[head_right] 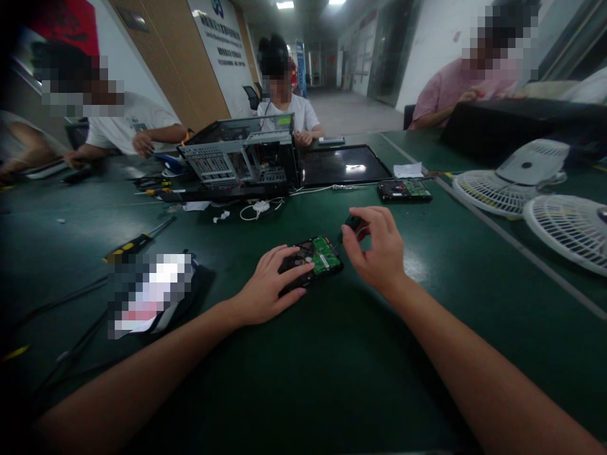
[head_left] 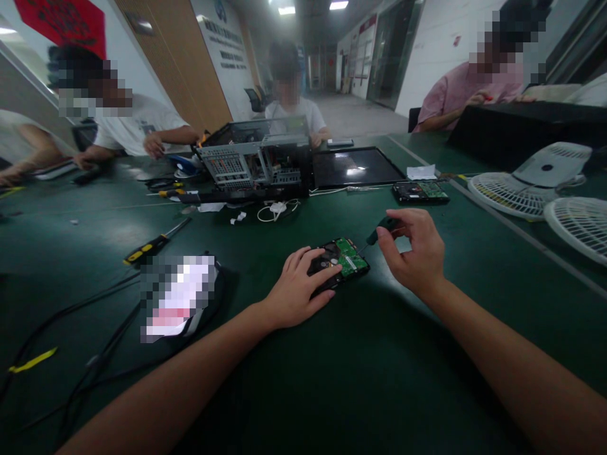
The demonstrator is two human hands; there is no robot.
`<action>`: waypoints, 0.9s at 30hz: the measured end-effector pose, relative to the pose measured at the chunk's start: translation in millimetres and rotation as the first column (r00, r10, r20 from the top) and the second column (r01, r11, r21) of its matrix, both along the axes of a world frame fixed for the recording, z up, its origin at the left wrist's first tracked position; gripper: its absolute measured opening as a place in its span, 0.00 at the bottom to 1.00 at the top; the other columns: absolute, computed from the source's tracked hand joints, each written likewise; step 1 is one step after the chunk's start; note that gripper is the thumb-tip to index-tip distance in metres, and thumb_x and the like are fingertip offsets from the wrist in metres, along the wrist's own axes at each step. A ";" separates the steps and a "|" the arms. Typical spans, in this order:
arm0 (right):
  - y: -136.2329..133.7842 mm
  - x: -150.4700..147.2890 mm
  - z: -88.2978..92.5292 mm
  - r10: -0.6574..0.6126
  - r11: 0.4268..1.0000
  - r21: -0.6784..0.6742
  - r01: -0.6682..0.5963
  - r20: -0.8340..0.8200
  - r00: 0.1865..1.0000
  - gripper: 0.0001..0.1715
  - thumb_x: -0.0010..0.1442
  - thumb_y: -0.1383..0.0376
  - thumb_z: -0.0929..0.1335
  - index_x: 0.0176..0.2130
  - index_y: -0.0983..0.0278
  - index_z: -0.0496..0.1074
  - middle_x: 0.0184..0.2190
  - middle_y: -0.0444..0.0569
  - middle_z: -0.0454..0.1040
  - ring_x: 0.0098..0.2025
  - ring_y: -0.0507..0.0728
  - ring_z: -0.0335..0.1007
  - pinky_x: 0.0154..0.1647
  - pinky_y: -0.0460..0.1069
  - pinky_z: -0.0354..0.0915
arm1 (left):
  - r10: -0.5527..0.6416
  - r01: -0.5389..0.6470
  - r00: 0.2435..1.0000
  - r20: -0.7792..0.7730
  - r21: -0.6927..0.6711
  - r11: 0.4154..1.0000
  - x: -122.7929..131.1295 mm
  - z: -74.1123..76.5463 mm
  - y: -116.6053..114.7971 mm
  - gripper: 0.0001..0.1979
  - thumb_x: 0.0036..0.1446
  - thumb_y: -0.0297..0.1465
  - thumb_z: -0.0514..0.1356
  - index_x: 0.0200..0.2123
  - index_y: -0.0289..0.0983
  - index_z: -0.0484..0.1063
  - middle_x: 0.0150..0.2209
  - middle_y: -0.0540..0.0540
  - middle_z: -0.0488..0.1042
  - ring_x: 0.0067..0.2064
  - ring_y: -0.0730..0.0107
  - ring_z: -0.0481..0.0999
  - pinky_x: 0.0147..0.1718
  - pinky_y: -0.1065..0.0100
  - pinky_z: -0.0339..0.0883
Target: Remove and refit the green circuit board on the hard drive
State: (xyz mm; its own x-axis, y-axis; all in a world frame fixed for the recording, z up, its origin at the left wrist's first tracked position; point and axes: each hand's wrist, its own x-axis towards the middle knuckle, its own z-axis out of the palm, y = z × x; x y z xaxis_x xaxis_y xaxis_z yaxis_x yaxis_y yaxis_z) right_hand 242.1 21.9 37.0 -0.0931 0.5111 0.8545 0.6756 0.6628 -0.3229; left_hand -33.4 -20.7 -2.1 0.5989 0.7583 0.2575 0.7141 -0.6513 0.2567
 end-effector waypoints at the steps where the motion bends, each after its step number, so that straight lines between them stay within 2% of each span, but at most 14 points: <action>1: -0.8 -0.7 1.0 0.006 1.000 -0.002 -0.006 0.004 1.000 0.22 0.62 0.64 0.71 0.56 0.56 0.69 0.47 0.51 0.71 0.33 0.54 0.73 0.35 0.55 0.75 | 0.000 0.000 1.000 -0.001 -0.001 1.000 0.0 0.0 0.0 0.29 0.66 0.42 0.61 0.68 0.56 0.61 0.72 0.45 0.50 0.71 0.38 0.49 0.66 0.33 0.51; 6: -4.8 -3.4 5.4 0.029 0.999 -0.019 -0.028 0.033 0.999 0.24 0.62 0.65 0.71 0.57 0.56 0.69 0.45 0.50 0.69 0.31 0.54 0.71 0.36 0.56 0.75 | 0.008 -0.008 1.000 -0.011 0.000 1.000 0.1 -0.9 0.1 0.29 0.66 0.42 0.61 0.68 0.55 0.61 0.72 0.45 0.49 0.71 0.38 0.48 0.66 0.34 0.50; 13: -5.8 -5.9 6.1 0.047 0.998 -0.037 -0.045 0.051 0.998 0.27 0.63 0.65 0.70 0.60 0.53 0.66 0.41 0.48 0.69 0.33 0.56 0.70 0.36 0.57 0.74 | 0.008 -0.008 1.000 -0.011 -0.005 1.000 1.2 0.5 -0.5 0.29 0.66 0.42 0.61 0.68 0.56 0.61 0.72 0.45 0.50 0.71 0.38 0.49 0.65 0.33 0.51; 19: -3.9 -5.5 5.7 -0.012 1.000 -0.006 0.012 0.046 0.999 0.27 0.61 0.65 0.73 0.58 0.54 0.68 0.35 0.46 0.69 0.34 0.57 0.69 0.35 0.56 0.74 | 0.007 -0.007 1.000 -0.021 0.008 1.000 1.2 1.1 -0.6 0.28 0.66 0.42 0.61 0.68 0.54 0.61 0.72 0.44 0.49 0.71 0.38 0.48 0.66 0.34 0.50; 23: -3.9 -5.1 3.4 -0.010 1.000 -0.023 0.010 0.027 1.000 0.26 0.62 0.65 0.72 0.58 0.55 0.68 0.43 0.49 0.69 0.34 0.56 0.70 0.34 0.55 0.76 | 0.005 -0.004 1.000 -0.010 0.031 1.000 2.1 2.0 -1.2 0.28 0.66 0.41 0.61 0.67 0.53 0.62 0.72 0.43 0.48 0.71 0.40 0.50 0.67 0.35 0.50; 27: -2.3 -6.1 -1.0 0.084 0.996 -0.040 -0.084 0.016 0.996 0.31 0.62 0.68 0.70 0.63 0.55 0.65 0.54 0.55 0.68 0.47 0.61 0.74 0.38 0.57 0.79 | 0.006 -0.006 1.000 -0.012 0.045 0.999 2.8 2.7 -1.6 0.27 0.66 0.41 0.61 0.67 0.52 0.63 0.71 0.43 0.49 0.71 0.40 0.51 0.67 0.37 0.50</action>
